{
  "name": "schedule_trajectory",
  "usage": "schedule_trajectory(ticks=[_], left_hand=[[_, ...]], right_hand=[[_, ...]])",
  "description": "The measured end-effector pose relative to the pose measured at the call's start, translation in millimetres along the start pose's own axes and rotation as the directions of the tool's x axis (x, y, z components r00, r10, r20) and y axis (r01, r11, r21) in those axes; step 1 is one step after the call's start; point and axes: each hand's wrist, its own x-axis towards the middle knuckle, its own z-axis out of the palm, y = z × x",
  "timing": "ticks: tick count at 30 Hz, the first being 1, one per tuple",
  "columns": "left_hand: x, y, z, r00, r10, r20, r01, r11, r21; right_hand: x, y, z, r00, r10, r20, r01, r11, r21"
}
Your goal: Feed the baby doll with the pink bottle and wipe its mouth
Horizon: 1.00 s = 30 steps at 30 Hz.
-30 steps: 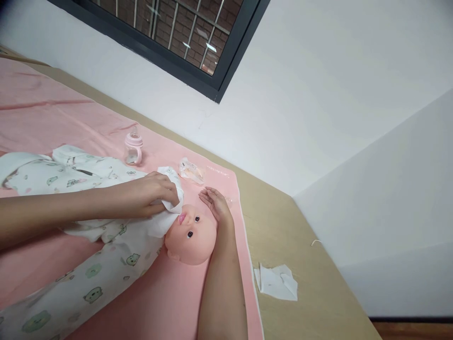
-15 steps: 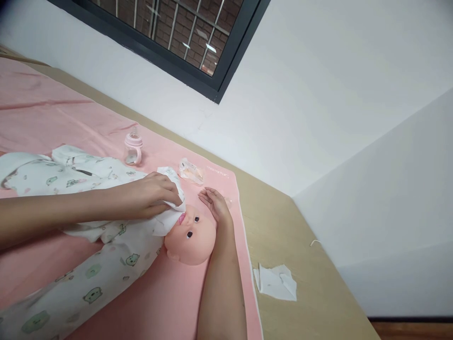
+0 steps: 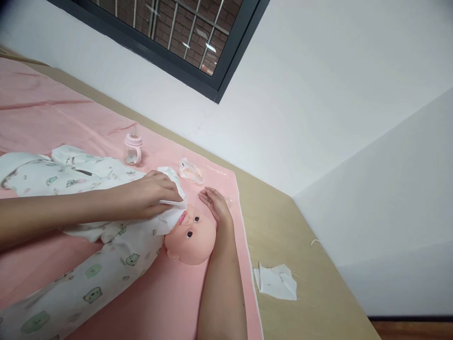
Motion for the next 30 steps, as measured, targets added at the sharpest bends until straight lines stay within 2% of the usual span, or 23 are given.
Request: schedule_trajectory(ticks=[7,12,18,21,28,30], left_hand=[[-2,7,-11.5,0.999,0.035,-0.023,-0.037,0.996,-0.084],[-3,7,-9.9,0.998,0.055,0.010,-0.052,0.975,-0.214],[-2,6,-1.4,0.995,0.099,-0.008,-0.100,0.991,-0.090],[-2,5,0.9,0.996,0.085,-0.036,-0.086,0.995,-0.045],[-1,7,-0.7,1.000,0.023,0.016,-0.022,0.999,-0.048],[-1,7,-2.5,1.000,-0.001,-0.001,0.001,0.997,-0.077]], right_hand=[[-2,-1,1,1.000,0.004,-0.006,-0.004,1.000,0.007],[1,1,-1,1.000,0.001,0.018,-0.001,1.000,0.019],[2,2,-2,1.000,-0.001,0.021,0.001,1.000,0.004],[1,1,-2,1.000,-0.001,0.025,0.001,1.000,-0.002],[-2,-1,2,1.000,0.014,0.008,-0.014,1.000,-0.016],[-3,-1,2,1.000,0.023,-0.008,-0.023,0.999,-0.034]])
